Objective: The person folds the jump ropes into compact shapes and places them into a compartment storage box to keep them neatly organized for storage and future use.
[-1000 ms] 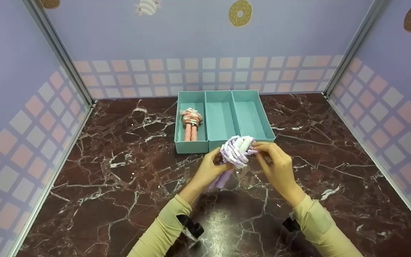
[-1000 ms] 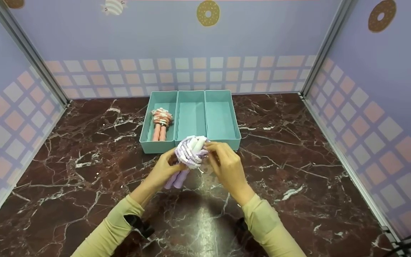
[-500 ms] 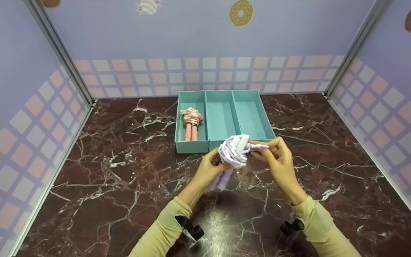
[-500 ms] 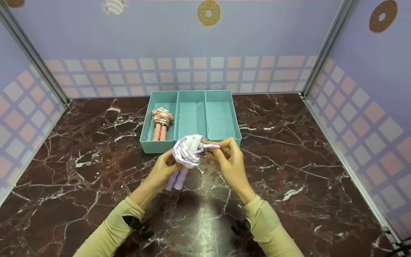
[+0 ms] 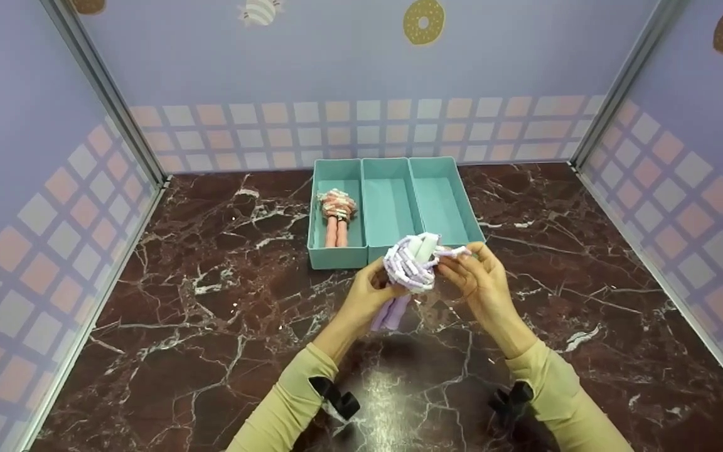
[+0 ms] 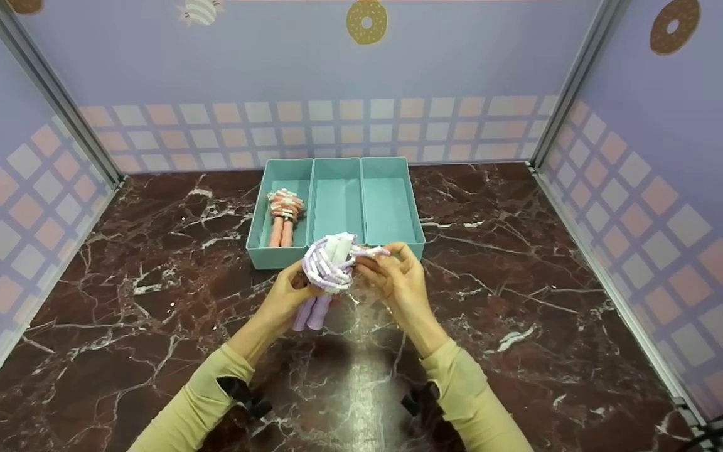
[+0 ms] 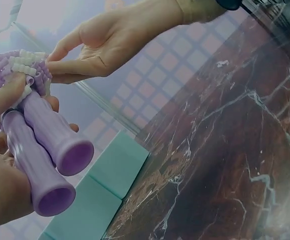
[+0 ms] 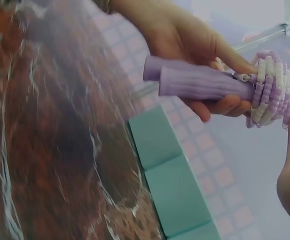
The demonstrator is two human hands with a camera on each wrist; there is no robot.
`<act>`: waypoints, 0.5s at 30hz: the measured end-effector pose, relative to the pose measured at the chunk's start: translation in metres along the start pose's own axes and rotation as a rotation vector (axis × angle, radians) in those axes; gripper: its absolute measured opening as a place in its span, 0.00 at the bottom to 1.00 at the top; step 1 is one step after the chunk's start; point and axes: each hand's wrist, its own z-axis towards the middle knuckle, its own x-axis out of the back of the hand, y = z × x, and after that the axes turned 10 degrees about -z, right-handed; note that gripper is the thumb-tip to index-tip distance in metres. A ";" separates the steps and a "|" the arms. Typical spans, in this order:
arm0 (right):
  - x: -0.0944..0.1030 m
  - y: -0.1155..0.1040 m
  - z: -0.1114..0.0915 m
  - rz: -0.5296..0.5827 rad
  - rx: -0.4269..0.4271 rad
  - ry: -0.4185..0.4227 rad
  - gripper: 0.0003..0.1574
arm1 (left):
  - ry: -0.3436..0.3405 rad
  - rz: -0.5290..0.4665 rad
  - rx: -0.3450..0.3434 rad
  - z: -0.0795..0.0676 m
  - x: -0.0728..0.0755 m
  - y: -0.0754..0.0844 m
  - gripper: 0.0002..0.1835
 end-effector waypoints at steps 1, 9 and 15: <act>0.000 -0.001 0.000 -0.049 0.018 0.010 0.12 | -0.003 0.015 -0.002 0.000 0.000 0.001 0.31; 0.003 -0.007 0.002 -0.411 0.168 0.101 0.05 | 0.023 0.062 -0.016 0.000 0.000 0.002 0.31; 0.004 -0.007 0.004 -0.584 0.174 0.250 0.06 | 0.055 0.033 -0.011 0.000 0.000 0.002 0.32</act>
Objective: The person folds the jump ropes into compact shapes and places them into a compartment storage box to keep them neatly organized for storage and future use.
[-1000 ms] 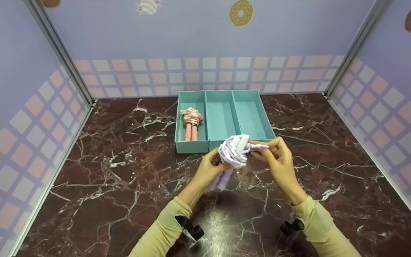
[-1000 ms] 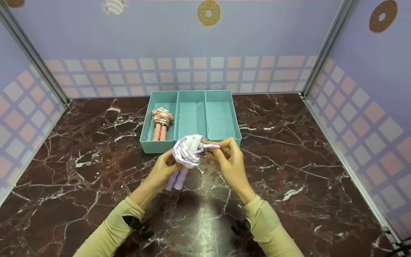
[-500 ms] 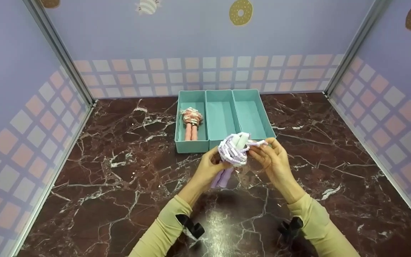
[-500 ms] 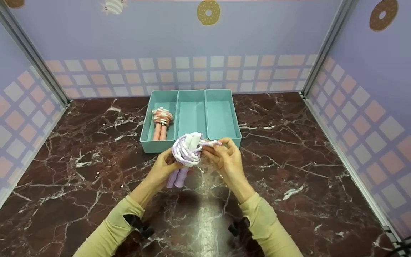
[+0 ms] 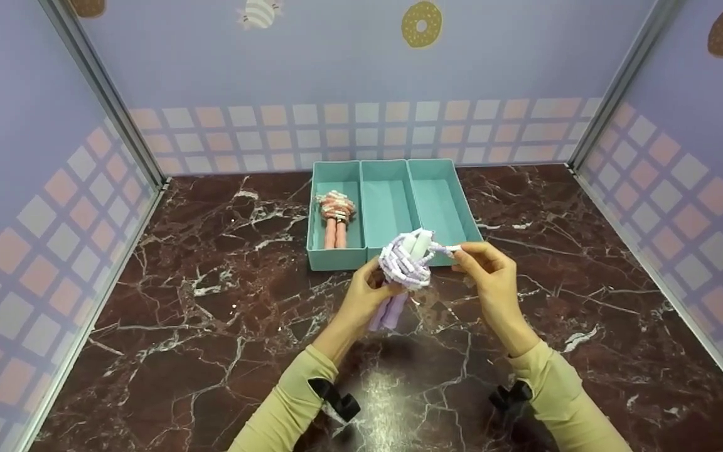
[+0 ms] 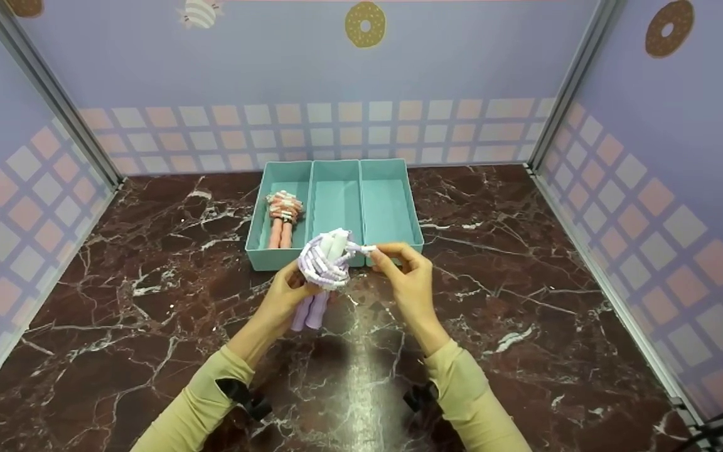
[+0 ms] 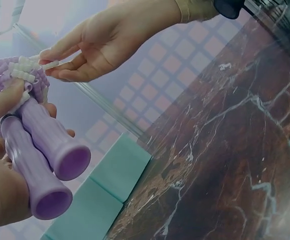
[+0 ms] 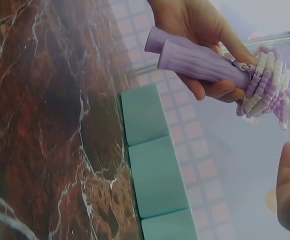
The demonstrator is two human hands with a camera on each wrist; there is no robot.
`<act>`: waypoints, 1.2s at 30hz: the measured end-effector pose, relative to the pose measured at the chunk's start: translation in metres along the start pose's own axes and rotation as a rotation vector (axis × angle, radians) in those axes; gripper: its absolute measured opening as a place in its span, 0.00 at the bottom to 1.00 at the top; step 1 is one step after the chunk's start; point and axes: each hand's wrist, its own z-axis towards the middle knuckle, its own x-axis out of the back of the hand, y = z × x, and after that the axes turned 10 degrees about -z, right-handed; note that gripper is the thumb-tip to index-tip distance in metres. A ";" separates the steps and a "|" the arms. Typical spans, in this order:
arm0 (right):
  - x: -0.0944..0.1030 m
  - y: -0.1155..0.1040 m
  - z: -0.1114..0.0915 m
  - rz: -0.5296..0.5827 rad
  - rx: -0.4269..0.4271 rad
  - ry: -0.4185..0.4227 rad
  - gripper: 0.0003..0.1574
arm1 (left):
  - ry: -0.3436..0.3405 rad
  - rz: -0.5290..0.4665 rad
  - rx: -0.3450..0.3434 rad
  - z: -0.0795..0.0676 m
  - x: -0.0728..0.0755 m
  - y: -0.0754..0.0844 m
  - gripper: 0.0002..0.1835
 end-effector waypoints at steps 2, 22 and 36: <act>-0.001 0.001 0.001 -0.032 -0.021 0.024 0.06 | 0.016 -0.018 0.004 0.000 -0.001 -0.001 0.33; -0.029 0.006 -0.001 0.401 -0.501 0.051 0.18 | 0.128 -0.016 -0.078 0.004 -0.008 -0.011 0.25; -0.023 0.002 0.015 0.324 -0.446 0.054 0.14 | 0.154 0.135 -0.011 0.016 -0.007 0.001 0.24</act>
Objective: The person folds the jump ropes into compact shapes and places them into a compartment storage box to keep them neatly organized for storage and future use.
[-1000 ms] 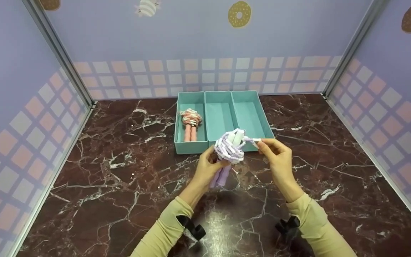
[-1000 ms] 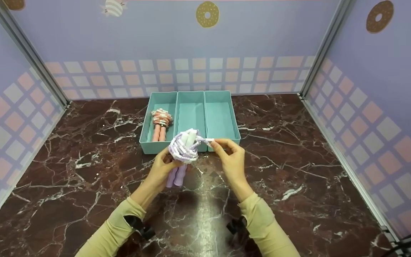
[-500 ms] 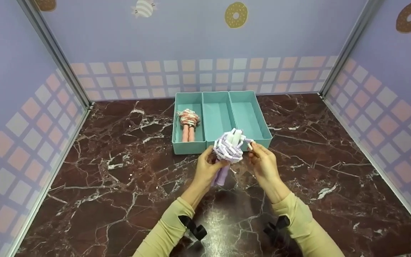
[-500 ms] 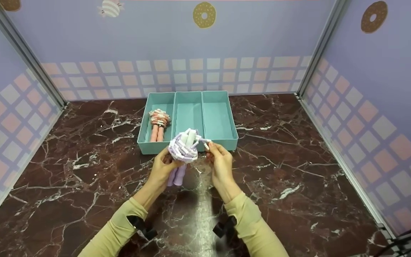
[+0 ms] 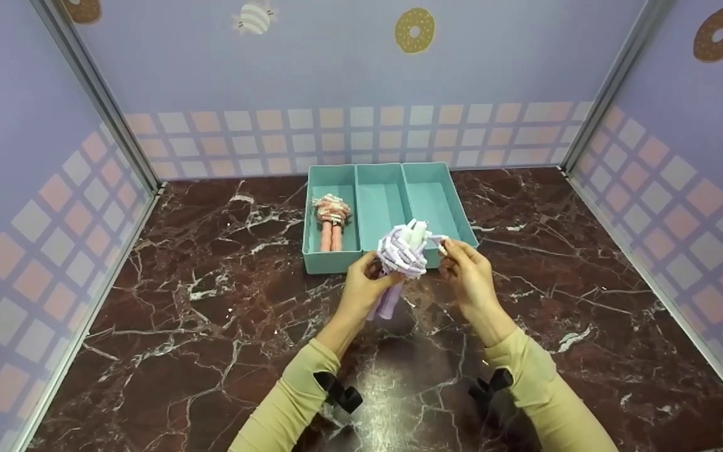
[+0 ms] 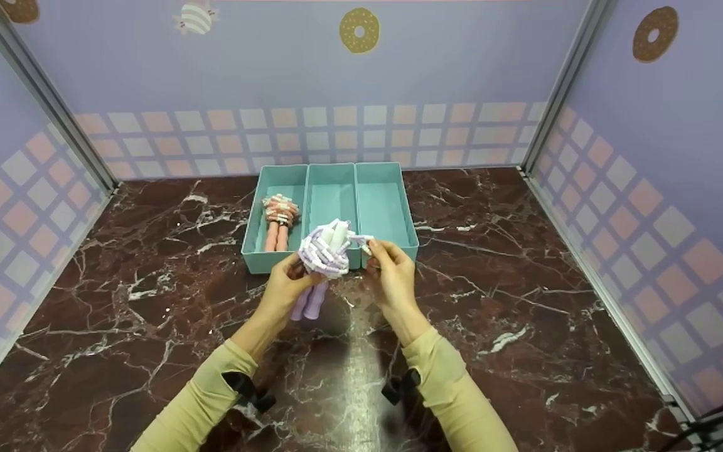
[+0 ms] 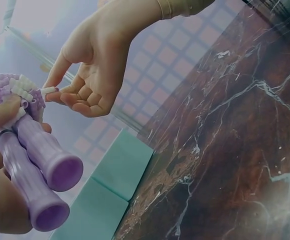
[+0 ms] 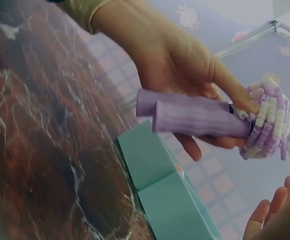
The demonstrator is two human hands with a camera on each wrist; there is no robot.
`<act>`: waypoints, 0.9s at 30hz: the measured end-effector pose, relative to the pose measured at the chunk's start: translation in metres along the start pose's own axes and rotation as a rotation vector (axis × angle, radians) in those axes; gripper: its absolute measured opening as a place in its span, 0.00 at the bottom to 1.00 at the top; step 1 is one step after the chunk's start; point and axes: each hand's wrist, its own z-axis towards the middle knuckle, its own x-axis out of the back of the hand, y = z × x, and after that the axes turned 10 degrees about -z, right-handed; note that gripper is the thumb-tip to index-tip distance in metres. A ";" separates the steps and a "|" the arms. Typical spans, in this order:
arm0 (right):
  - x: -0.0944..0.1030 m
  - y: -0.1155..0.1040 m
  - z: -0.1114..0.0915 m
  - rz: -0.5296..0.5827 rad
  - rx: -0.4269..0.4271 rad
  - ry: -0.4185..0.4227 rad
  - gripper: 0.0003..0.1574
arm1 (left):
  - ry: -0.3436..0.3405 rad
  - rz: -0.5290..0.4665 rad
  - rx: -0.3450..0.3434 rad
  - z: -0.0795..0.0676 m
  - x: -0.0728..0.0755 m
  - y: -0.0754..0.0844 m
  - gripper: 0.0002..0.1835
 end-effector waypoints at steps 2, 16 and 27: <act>0.001 -0.001 0.002 -0.007 0.016 0.014 0.14 | 0.005 0.003 0.012 0.001 0.001 0.000 0.25; 0.007 -0.009 0.015 -0.147 0.074 0.030 0.11 | 0.021 -0.051 0.049 0.005 0.002 0.006 0.25; 0.018 -0.018 0.023 -0.343 0.130 -0.034 0.12 | 0.067 -0.042 0.054 0.012 0.004 0.010 0.22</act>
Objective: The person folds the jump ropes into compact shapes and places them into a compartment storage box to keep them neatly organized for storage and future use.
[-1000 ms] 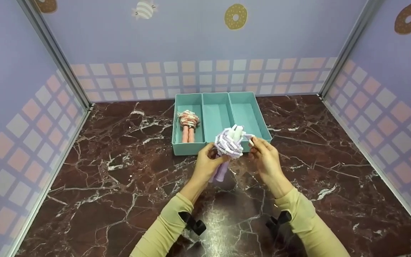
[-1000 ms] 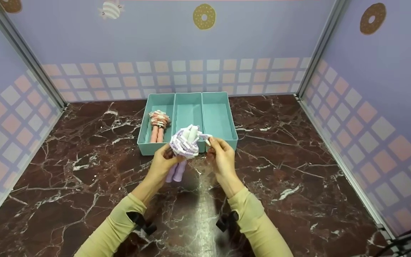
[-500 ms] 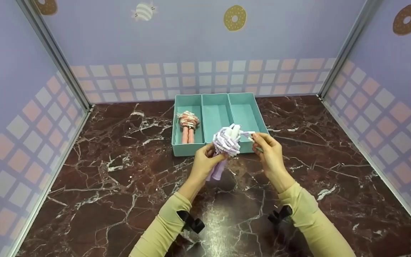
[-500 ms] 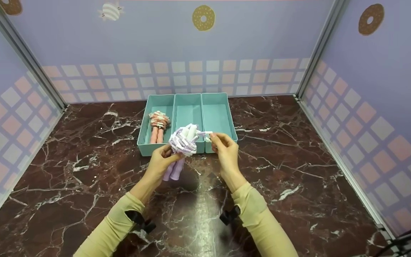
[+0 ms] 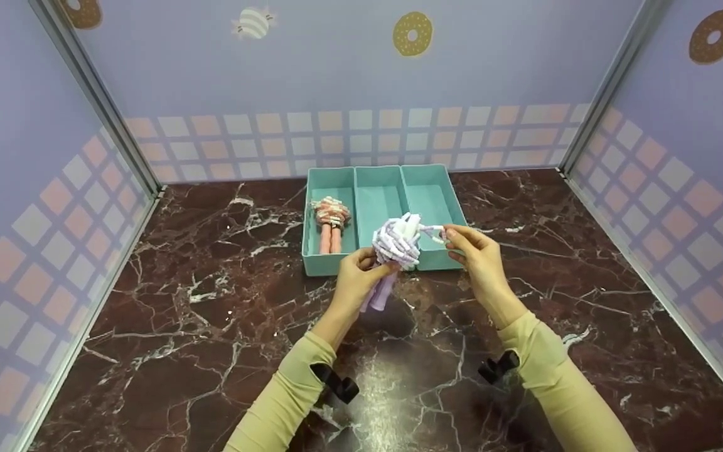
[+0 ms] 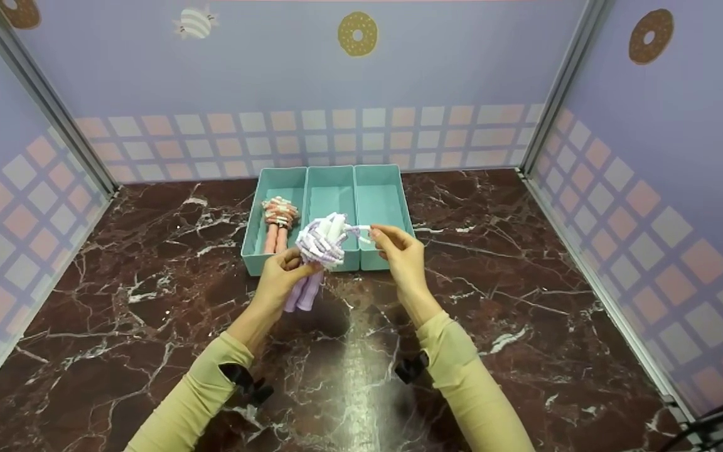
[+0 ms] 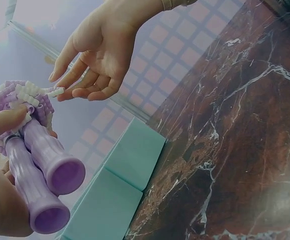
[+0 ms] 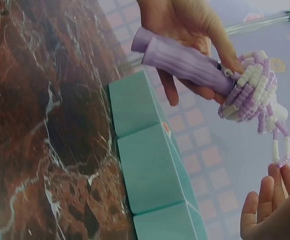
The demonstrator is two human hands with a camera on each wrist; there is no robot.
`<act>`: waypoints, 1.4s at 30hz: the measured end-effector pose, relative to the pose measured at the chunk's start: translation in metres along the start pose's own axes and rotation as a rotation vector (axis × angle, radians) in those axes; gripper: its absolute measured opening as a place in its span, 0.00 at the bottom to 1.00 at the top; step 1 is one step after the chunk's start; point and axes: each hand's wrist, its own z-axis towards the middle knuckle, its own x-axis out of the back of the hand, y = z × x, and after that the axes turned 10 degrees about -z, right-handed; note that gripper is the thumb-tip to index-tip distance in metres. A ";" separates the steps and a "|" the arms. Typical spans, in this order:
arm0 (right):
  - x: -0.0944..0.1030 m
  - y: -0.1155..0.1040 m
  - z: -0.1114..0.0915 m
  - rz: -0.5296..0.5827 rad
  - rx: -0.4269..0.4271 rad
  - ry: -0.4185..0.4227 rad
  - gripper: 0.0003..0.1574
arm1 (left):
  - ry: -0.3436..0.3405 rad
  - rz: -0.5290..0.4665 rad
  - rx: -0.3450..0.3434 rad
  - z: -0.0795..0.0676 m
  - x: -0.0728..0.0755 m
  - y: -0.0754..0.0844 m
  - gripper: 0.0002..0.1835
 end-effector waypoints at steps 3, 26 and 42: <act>0.003 0.001 0.004 -0.081 0.055 0.033 0.18 | 0.013 -0.001 -0.007 0.002 0.000 0.002 0.21; 0.034 0.039 0.041 -0.660 0.478 0.202 0.22 | 0.024 0.011 -0.040 0.011 0.006 0.010 0.19; 0.040 0.072 0.049 -1.045 0.609 0.118 0.17 | 0.038 0.026 -0.027 0.015 0.009 0.004 0.21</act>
